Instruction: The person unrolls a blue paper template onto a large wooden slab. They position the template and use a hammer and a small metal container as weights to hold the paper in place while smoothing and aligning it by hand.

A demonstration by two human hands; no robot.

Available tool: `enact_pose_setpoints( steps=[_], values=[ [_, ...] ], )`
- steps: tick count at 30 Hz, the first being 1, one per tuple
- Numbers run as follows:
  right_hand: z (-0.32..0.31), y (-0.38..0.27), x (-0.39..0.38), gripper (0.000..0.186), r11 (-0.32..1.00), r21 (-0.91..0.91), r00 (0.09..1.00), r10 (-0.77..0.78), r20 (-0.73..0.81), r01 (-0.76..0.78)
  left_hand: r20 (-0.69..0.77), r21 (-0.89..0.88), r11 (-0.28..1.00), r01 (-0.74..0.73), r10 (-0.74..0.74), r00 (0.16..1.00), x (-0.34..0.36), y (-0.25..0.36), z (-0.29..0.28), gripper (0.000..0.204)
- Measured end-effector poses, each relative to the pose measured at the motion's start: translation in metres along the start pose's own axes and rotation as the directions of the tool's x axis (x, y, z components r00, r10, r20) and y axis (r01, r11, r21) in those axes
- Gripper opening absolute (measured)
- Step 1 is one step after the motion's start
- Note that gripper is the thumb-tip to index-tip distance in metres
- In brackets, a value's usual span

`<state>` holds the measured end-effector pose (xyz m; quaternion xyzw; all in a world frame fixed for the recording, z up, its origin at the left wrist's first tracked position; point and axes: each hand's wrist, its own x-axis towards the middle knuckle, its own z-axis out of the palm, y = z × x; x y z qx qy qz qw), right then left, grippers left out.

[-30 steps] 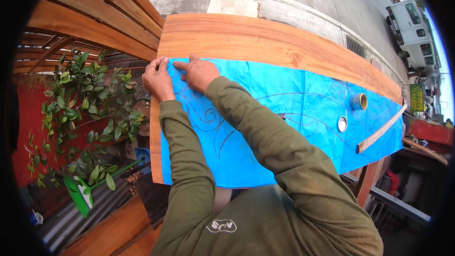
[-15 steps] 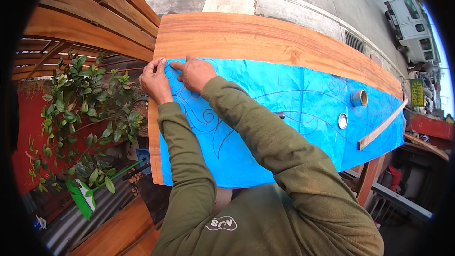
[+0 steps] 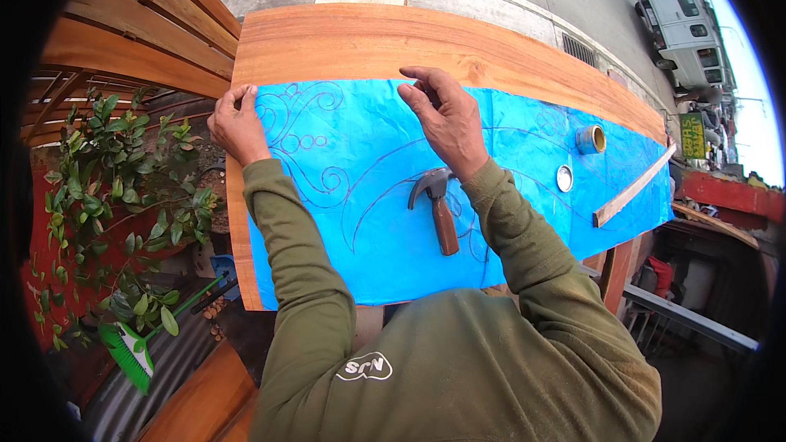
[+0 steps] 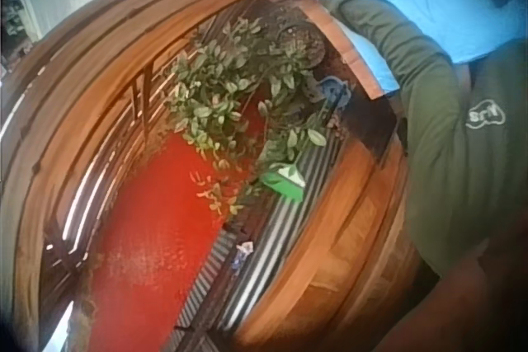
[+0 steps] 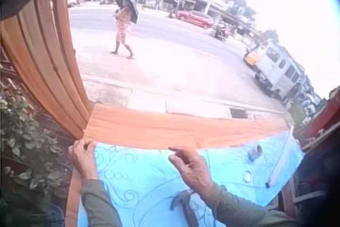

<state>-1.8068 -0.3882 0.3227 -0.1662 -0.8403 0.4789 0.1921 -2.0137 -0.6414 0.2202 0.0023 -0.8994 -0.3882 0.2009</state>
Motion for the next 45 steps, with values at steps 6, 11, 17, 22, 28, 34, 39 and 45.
enact_pose_setpoints(
  steps=[6, 11, 17, 22, 28, 34, 39, 45],
  values=[
    [-0.063, -0.010, -0.135, 0.053, 0.747, -0.657, 0.860, 0.398, 0.321, -0.100, -0.026, 0.010, 0.998, -0.063, 0.063, 0.998, -0.001, -0.007, 0.003, 0.018],
    [-0.053, 0.002, -0.167, 0.060, 0.808, -0.557, 0.871, 0.402, 0.283, -0.192, -0.016, 0.045, 0.999, -0.030, 0.031, 0.999, -0.002, -0.005, 0.003, 0.017],
    [-0.055, -0.021, -0.147, 0.053, 0.859, -0.055, 0.836, 0.509, 0.205, -0.509, -0.029, 0.020, 1.000, -0.008, 0.008, 1.000, -0.002, -0.003, 0.001, 0.018],
    [-0.032, -0.061, -0.113, 0.046, 0.730, 0.418, 0.832, 0.392, 0.393, -0.541, -0.036, 0.026, 0.999, -0.033, 0.034, 0.999, -0.005, -0.003, 0.000, 0.017],
    [0.082, -0.050, -0.016, 0.037, 0.985, 0.132, 0.938, 0.061, 0.340, -0.112, -0.088, 0.036, 0.996, -0.081, 0.083, 0.993, -0.005, -0.003, -0.002, 0.018],
    [0.141, -0.057, 0.049, 0.033, 0.991, 0.043, 0.948, -0.131, 0.290, 0.124, -0.083, 0.017, 0.996, -0.085, 0.086, 0.993, -0.005, -0.001, -0.003, 0.019],
    [0.158, -0.055, 0.053, 0.027, 0.934, -0.135, 0.924, -0.292, 0.248, 0.331, -0.050, 0.004, 0.999, -0.033, 0.033, 0.998, -0.007, 0.000, -0.001, 0.017],
    [0.156, -0.058, 0.048, 0.027, 0.938, -0.099, 0.932, -0.309, 0.191, 0.331, -0.071, 0.008, 1.000, -0.030, 0.031, 0.997, -0.005, -0.001, 0.002, 0.018]
  ],
)
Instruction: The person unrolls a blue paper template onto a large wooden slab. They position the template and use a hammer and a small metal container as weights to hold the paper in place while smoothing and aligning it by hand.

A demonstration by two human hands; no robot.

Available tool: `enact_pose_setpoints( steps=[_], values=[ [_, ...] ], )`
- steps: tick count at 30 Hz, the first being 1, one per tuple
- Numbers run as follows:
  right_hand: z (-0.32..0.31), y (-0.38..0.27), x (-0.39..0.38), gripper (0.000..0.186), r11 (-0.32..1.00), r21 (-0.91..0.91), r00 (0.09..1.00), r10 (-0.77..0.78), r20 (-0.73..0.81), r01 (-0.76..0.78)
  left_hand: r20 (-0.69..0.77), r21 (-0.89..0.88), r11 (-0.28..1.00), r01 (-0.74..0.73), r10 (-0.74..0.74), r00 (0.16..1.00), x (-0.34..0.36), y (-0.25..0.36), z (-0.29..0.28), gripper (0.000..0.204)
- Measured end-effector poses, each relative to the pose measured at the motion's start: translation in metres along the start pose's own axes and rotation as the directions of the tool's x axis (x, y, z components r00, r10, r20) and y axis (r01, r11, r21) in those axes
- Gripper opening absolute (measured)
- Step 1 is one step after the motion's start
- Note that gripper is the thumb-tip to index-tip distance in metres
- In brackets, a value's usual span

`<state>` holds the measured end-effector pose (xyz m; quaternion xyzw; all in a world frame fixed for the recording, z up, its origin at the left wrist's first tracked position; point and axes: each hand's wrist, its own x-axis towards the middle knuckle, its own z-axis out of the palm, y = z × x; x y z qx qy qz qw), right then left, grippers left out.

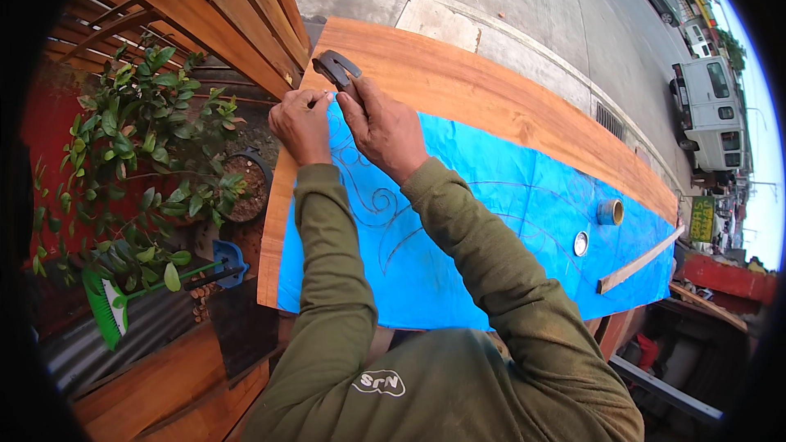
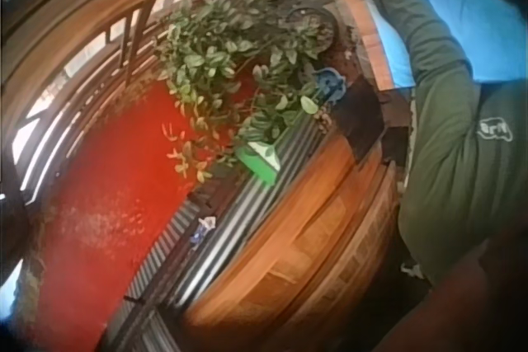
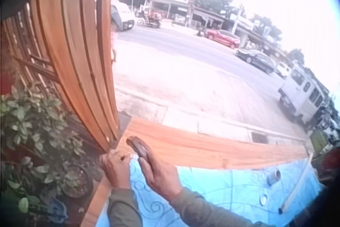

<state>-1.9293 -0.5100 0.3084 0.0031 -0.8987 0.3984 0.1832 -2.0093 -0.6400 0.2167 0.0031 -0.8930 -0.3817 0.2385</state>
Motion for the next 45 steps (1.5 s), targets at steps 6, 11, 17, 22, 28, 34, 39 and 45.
enact_pose_setpoints(
  steps=[6, 11, 17, 22, 28, 34, 39, 45],
  values=[
    [0.005, 0.001, 0.006, 0.028, 0.992, -0.123, 0.996, 0.048, 0.076, -0.038, 0.005, -0.015, 1.000, -0.006, 0.006, 1.000, -0.001, 0.002, -0.002, 0.018],
    [0.005, 0.010, -0.003, 0.026, 0.989, -0.120, 0.992, 0.095, 0.088, -0.084, 0.017, 0.010, 1.000, -0.017, 0.017, 1.000, 0.000, 0.003, -0.004, 0.018],
    [-0.069, 0.014, -0.091, 0.030, 0.997, -0.083, 0.997, -0.001, -0.078, -0.005, 0.032, 0.001, 0.999, -0.054, 0.054, 0.998, 0.001, -0.006, -0.005, 0.020],
    [-0.162, 0.014, -0.236, 0.052, 0.923, -0.385, 0.993, 0.030, 0.118, 0.018, 0.136, -0.048, 0.996, -0.071, 0.077, 0.988, 0.012, -0.021, 0.003, 0.019],
    [-0.179, 0.023, -0.323, 0.051, 0.853, -0.523, 0.993, 0.065, 0.102, -0.002, 0.211, 0.040, 0.995, -0.090, 0.080, 0.974, 0.023, -0.038, 0.009, 0.026],
    [-0.195, 0.037, -0.342, 0.053, 0.914, -0.405, 1.000, 0.006, 0.002, -0.004, 0.281, -0.001, 0.990, -0.142, 0.137, 0.950, 0.034, -0.056, 0.012, 0.029],
    [-0.291, 0.094, -0.354, 0.031, 0.906, -0.323, 0.897, 0.117, -0.427, -0.272, 0.261, 0.033, 0.981, -0.190, 0.175, 0.949, 0.037, -0.057, 0.011, 0.028],
    [-0.457, 0.231, -0.318, 0.019, 0.728, -0.309, 0.704, 0.323, -0.632, -0.612, 0.257, 0.195, 0.943, -0.270, 0.217, 0.942, 0.038, -0.050, 0.010, 0.028]
  ],
)
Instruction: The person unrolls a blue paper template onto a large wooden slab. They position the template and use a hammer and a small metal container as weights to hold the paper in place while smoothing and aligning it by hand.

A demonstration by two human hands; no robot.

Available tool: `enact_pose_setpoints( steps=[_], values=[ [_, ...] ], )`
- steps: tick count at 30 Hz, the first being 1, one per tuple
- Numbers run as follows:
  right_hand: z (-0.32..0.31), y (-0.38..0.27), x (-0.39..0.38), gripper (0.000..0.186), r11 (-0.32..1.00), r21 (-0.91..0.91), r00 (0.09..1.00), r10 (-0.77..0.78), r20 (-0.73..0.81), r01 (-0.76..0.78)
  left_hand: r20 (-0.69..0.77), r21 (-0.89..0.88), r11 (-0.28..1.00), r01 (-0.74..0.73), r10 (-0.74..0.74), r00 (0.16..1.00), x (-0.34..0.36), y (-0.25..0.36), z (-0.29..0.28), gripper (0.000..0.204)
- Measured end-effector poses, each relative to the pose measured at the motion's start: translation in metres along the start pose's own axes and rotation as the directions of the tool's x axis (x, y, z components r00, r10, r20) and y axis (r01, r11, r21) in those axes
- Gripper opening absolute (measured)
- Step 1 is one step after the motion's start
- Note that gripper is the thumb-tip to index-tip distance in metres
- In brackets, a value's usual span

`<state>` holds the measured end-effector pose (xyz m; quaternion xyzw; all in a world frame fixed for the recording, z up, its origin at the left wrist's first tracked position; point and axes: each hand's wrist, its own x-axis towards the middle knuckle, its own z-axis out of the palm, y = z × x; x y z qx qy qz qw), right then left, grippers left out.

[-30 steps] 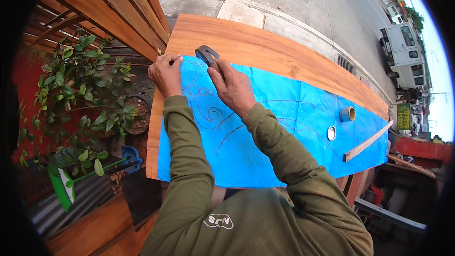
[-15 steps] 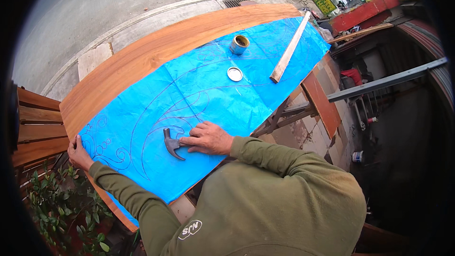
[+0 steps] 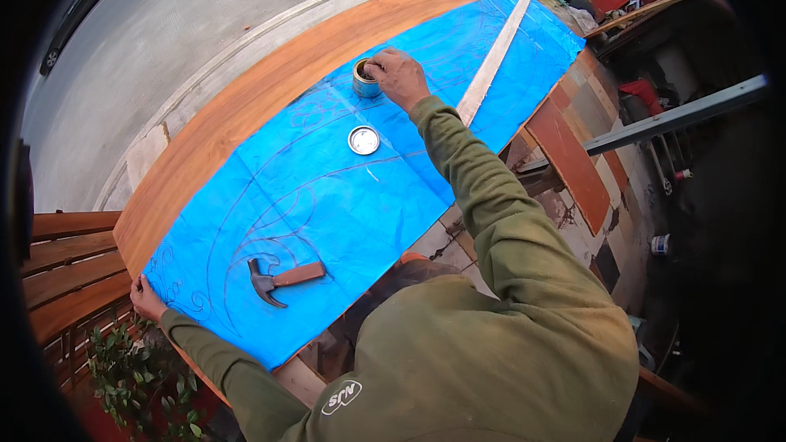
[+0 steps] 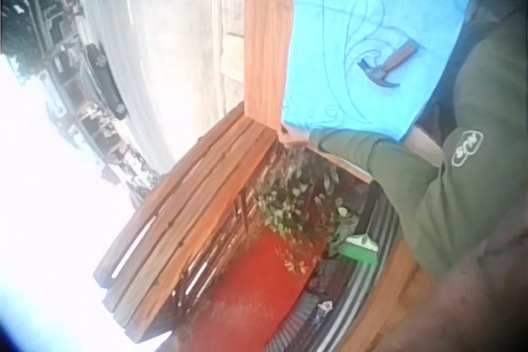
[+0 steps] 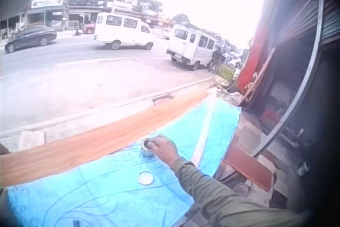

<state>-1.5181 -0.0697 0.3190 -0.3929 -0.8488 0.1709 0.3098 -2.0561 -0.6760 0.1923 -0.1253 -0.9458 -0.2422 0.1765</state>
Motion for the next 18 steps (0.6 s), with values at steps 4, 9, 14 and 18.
enact_pose_setpoints(
  steps=[4, 9, 14, 18],
  values=[
    [0.012, 0.039, 0.052, 0.022, 0.903, -0.367, 0.897, -0.045, 0.439, 0.225, -0.016, -0.113, 0.992, 0.055, -0.057, 0.998, -0.014, 0.018, -0.009, 0.034],
    [0.017, 0.049, 0.068, 0.014, 0.846, -0.386, 0.856, -0.146, 0.496, 0.368, -0.126, -0.005, 0.983, -0.182, 0.180, 0.975, -0.107, 0.081, -0.052, 0.049],
    [0.009, 0.062, 0.082, 0.014, 0.946, -0.135, 0.794, -0.163, 0.586, 0.294, 0.101, -0.092, 0.996, -0.010, 0.019, 0.995, -0.233, 0.146, -0.118, 0.053],
    [-0.008, 0.080, 0.097, 0.018, 0.962, -0.004, 0.771, -0.215, 0.599, 0.271, 0.213, 0.115, 0.989, 0.093, -0.116, 0.970, -0.292, 0.149, -0.149, 0.057]
  ],
)
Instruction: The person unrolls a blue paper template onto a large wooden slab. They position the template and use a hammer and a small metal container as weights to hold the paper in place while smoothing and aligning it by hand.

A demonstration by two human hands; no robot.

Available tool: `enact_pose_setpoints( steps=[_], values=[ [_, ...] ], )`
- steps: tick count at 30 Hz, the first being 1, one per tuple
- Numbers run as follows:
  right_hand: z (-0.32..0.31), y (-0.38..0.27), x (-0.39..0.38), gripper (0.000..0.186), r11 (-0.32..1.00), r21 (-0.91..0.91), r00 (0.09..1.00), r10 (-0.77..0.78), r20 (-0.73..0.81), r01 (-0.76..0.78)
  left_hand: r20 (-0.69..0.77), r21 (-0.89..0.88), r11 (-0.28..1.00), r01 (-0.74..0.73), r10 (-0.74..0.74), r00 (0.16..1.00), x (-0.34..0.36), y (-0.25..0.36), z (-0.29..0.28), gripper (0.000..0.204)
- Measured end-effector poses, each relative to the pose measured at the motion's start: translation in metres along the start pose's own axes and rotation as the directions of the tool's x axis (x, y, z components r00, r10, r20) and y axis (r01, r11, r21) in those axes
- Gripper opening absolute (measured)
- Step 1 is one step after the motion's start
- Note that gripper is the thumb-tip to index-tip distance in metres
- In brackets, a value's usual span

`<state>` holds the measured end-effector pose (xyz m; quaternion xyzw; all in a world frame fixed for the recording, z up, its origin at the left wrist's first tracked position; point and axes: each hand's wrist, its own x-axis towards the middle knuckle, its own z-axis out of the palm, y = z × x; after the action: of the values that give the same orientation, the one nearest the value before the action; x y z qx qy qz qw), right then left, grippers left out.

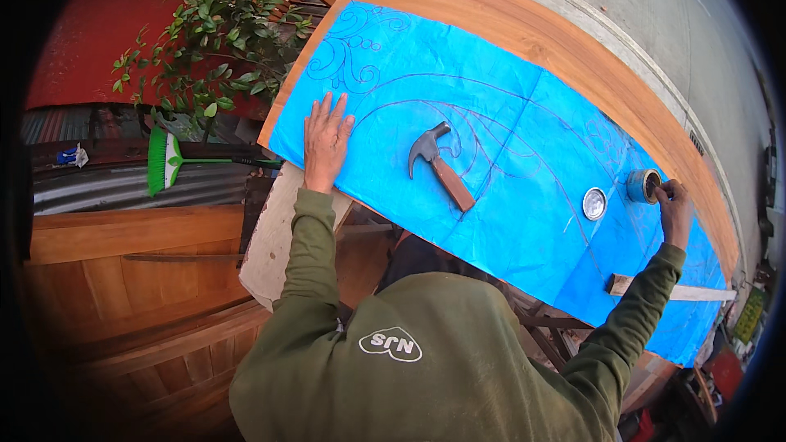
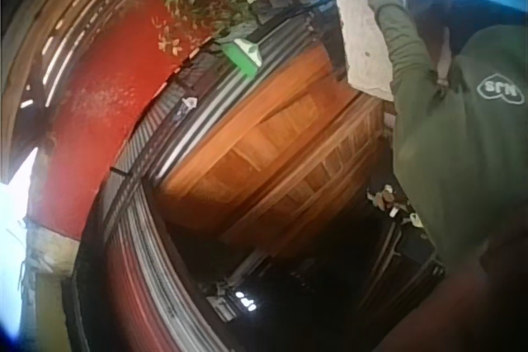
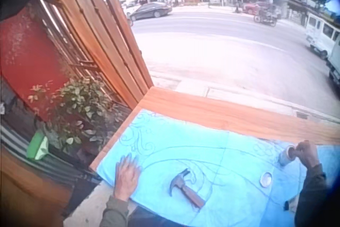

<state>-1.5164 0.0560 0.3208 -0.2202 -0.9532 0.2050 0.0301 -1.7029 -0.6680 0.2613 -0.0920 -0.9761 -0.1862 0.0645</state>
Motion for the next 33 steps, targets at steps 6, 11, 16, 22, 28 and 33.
enact_pose_setpoints(
  steps=[6, 11, 16, 22, 28, 33],
  values=[
    [-0.011, -0.058, -0.031, 0.021, 0.989, 0.125, 0.971, 0.105, -0.213, -0.079, -0.031, 0.150, 0.981, 0.122, -0.118, 0.992, -0.043, -0.046, -0.009, 0.061],
    [0.049, -0.223, -0.084, 0.011, 0.678, 0.705, 0.968, -0.038, -0.248, 0.207, -0.096, 0.139, 0.954, 0.264, -0.252, 0.963, -0.060, -0.074, -0.008, 0.063],
    [0.174, -0.407, -0.129, 0.010, 0.354, 0.930, 0.926, -0.309, 0.217, -0.100, -0.151, 0.025, 0.886, 0.462, -0.454, 0.878, -0.064, -0.089, -0.004, 0.070],
    [0.282, -0.511, -0.130, 0.014, 0.428, 0.903, 0.825, -0.524, 0.209, 0.043, -0.266, -0.495, 0.737, 0.461, -0.634, 0.726, -0.073, -0.088, -0.009, 0.093],
    [0.294, -0.510, -0.132, 0.013, 0.489, 0.861, 0.834, -0.527, 0.166, 0.137, -0.131, -0.683, 0.613, 0.397, -0.637, 0.760, -0.067, -0.101, -0.025, 0.089],
    [0.289, -0.514, -0.133, 0.012, 0.546, 0.770, 0.785, -0.612, 0.096, 0.331, -0.129, -0.553, 0.738, 0.387, -0.535, 0.835, -0.068, -0.109, -0.035, 0.069]
  ],
)
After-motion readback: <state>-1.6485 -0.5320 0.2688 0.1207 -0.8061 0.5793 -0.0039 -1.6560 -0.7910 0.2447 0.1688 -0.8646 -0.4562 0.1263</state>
